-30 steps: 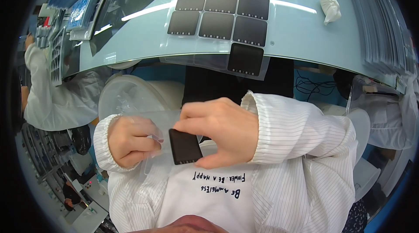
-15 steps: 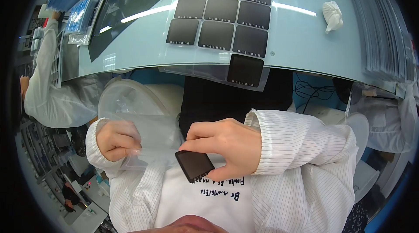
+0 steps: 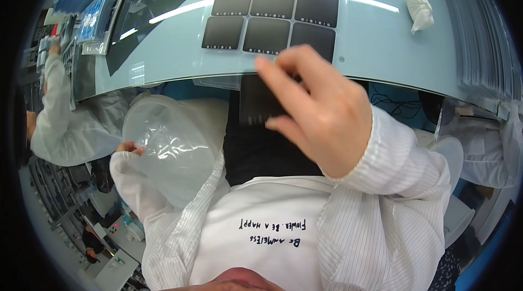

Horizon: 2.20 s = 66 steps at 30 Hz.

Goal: Inspecting, cleaning individual dark rectangular components with a solution and cotton pad, and organizing them on sheets.

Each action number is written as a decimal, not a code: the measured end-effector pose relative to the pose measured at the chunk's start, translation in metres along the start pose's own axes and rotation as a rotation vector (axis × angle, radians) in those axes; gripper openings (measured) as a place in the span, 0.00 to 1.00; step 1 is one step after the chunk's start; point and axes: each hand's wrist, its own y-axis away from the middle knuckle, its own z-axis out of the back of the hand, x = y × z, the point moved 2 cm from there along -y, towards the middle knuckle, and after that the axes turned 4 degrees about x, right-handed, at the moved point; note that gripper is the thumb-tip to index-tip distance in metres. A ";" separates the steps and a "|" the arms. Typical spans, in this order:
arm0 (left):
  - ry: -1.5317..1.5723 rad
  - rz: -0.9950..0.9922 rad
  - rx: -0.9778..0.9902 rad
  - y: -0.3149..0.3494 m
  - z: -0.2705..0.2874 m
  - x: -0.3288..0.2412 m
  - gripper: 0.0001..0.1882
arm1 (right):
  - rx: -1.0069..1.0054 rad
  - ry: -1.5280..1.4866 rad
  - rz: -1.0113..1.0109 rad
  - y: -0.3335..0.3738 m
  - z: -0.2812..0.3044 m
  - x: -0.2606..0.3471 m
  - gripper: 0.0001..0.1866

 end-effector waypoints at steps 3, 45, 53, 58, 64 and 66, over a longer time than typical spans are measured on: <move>0.383 0.453 0.015 -0.042 -0.002 0.145 0.07 | -0.126 0.121 0.090 -0.011 -0.008 0.001 0.37; 0.690 -0.637 0.378 0.058 -0.108 -0.293 0.26 | -0.411 0.228 -0.111 0.030 0.024 -0.040 0.13; 0.809 -0.633 0.044 0.080 -0.087 -0.322 0.14 | -0.530 0.233 -0.354 0.052 0.054 -0.060 0.08; 0.863 -0.661 -0.063 0.033 -0.045 -0.299 0.14 | -0.568 0.257 -0.334 0.042 0.071 -0.068 0.07; 1.050 -0.576 -0.428 -0.054 0.009 -0.214 0.12 | -0.485 0.302 -0.180 -0.002 0.093 -0.085 0.07; 1.161 -0.573 -0.472 -0.072 0.013 -0.203 0.11 | -0.431 0.344 -0.065 -0.029 0.096 -0.098 0.11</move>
